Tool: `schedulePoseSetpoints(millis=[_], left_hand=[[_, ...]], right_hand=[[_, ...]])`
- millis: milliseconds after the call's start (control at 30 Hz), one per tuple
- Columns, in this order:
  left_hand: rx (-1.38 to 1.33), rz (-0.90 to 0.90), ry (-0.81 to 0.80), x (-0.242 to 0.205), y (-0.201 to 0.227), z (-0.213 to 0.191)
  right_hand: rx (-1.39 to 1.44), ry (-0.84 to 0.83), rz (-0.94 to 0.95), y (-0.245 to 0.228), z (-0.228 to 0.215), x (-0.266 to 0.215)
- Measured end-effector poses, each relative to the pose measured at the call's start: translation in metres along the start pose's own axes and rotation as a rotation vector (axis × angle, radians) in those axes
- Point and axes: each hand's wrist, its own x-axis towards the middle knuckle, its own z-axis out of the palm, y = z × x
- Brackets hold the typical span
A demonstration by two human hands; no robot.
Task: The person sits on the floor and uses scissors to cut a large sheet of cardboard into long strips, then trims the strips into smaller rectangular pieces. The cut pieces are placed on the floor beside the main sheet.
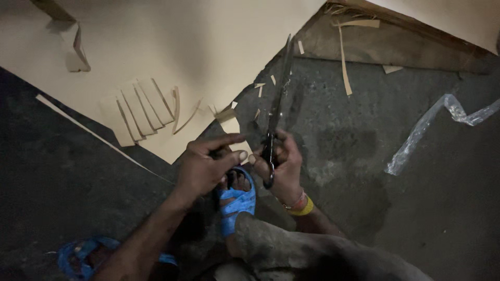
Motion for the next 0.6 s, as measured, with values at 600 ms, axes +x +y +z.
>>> schedulePoseSetpoints(millis=[600], left_hand=[[-0.157, 0.283, 0.313, 0.007, 0.015, -0.016]], right_hand=[[0.3, -0.301, 0.19, 0.001, 0.034, -0.058]])
